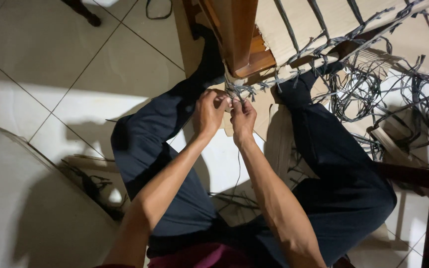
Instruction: The person wraps the legs of a wooden chair with protective cardboard strips and secures them with wire ties.
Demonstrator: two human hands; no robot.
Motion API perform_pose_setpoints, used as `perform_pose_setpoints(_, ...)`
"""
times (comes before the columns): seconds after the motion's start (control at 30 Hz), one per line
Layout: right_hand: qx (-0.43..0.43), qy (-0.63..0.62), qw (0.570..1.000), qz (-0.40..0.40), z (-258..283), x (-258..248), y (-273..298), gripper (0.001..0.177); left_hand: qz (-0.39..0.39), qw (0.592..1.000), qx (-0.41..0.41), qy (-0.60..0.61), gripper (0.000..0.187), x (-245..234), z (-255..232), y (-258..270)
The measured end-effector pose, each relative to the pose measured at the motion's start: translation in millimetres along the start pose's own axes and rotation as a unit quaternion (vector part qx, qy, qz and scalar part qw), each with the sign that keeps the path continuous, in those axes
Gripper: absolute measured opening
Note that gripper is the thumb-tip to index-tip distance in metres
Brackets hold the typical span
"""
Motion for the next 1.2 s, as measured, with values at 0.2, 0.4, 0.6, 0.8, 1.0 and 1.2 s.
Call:
perform_pose_setpoints(0.2, -0.046, 0.072, 0.995, 0.044, -8.3, -9.5, -14.9, 0.015, -0.036, 0.974, 0.176, -0.136, 0.014, -11.2, -33.4, 5.7)
perform_pose_setpoints(0.4, -0.101, 0.171, 0.978, -0.068, 11.4, -20.2, -13.6, 0.019, -0.001, 0.976, 0.121, -0.184, 0.019, 37.8, 22.6, -8.7)
perform_pose_setpoints(0.6, -0.035, 0.103, 0.994, 0.001, 7.6, -20.1, 11.3, 0.026, 0.035, 0.989, 0.099, -0.101, 0.016, 38.6, 49.3, -15.3)
perform_pose_setpoints(0.8, -0.032, 0.347, 0.937, -0.026, -96.4, -178.1, 66.5, 0.037, 0.112, 0.992, 0.011, 0.061, 0.02, 73.3, 193.9, 60.6)
perform_pose_setpoints(1.0, -0.039, 0.5, 0.859, -0.104, -99.8, -167.5, 96.2, 0.021, 0.296, 0.946, -0.068, -0.111, 0.02, 146.5, 250.3, 162.9)
perform_pose_setpoints(1.2, -0.004, 0.696, 0.717, 0.043, -131.9, -164.0, 134.2, 0.035, 0.241, 0.967, -0.086, -0.004, 0.012, 184.5, 245.0, 220.4)
Point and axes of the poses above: each hand's wrist, its own y-axis away from the middle knuckle, its own x-axis out of the palm, z = x × y, the point moved 8 cm from there along -y, towards the middle knuckle, and after that the axes turned 8 degrees about -y, right-handed, at the moved point
